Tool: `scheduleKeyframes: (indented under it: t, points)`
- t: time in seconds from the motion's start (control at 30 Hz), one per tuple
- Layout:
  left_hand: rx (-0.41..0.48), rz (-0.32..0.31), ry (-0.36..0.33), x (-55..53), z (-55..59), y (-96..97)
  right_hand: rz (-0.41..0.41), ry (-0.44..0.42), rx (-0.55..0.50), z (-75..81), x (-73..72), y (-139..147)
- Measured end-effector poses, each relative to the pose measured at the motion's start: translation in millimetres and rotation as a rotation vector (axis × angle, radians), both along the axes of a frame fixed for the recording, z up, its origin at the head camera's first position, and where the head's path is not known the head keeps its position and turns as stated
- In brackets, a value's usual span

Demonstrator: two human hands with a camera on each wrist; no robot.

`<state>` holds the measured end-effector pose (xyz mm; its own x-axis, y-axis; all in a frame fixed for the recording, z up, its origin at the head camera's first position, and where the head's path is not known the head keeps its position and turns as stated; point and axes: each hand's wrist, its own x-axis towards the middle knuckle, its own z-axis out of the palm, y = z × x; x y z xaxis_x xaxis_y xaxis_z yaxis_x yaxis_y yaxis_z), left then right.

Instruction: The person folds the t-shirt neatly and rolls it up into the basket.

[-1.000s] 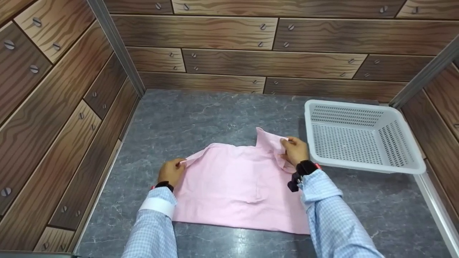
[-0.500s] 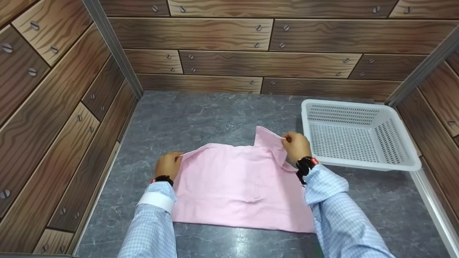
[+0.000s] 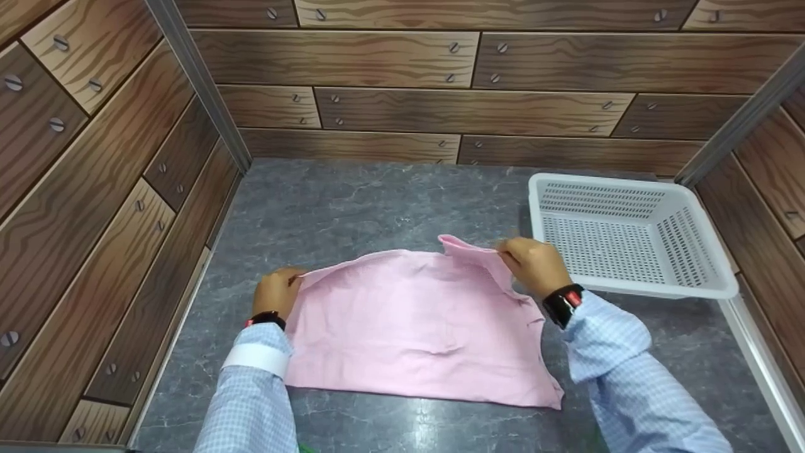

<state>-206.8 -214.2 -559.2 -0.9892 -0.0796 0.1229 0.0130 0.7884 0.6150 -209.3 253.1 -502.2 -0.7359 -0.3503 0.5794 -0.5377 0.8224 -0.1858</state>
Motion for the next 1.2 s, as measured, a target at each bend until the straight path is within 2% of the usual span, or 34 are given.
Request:
scheduleKeyframes:
  t: [0.2,0.37,0.43,0.5,0.6,0.7,0.8,0.9,1.03,1.1,1.2]
  points:
    - [0.129,0.043,0.021,10.4,-2.5,-13.4,0.120,0.055,-0.006,0.0,22.8,14]
    - [0.111,0.029,0.084,17.8,-8.6,-21.8,0.226,0.041,-0.028,-4.6,47.6,24]
    - [0.104,0.026,0.087,20.4,-10.9,-24.4,0.266,-0.011,-0.055,-9.2,59.1,27]
    - [0.100,0.027,0.081,22.7,-13.2,-27.1,0.288,-0.104,-0.096,-14.6,70.9,30]
    - [0.093,0.030,0.073,25.4,-16.1,-30.7,0.288,-0.253,-0.152,-22.1,86.8,34]
    - [0.077,0.022,0.101,27.3,-19.5,-33.2,0.285,-0.360,-0.170,-28.9,98.3,39]
    - [-0.019,-0.024,0.140,30.1,-24.1,-35.1,0.283,-0.418,-0.136,-35.4,106.0,46]
    - [-0.186,-0.098,0.178,34.9,-32.2,-37.6,0.293,-0.439,-0.052,-42.6,111.6,53]
    - [-0.380,-0.188,0.225,43.1,-44.8,-40.1,0.344,-0.375,0.062,-55.3,118.3,58]
    - [-0.440,-0.213,0.239,46.5,-50.4,-40.2,0.374,-0.325,0.103,-63.3,121.0,58]
    - [-0.484,-0.222,0.229,49.4,-55.7,-38.3,0.396,-0.270,0.152,-75.5,124.9,56]
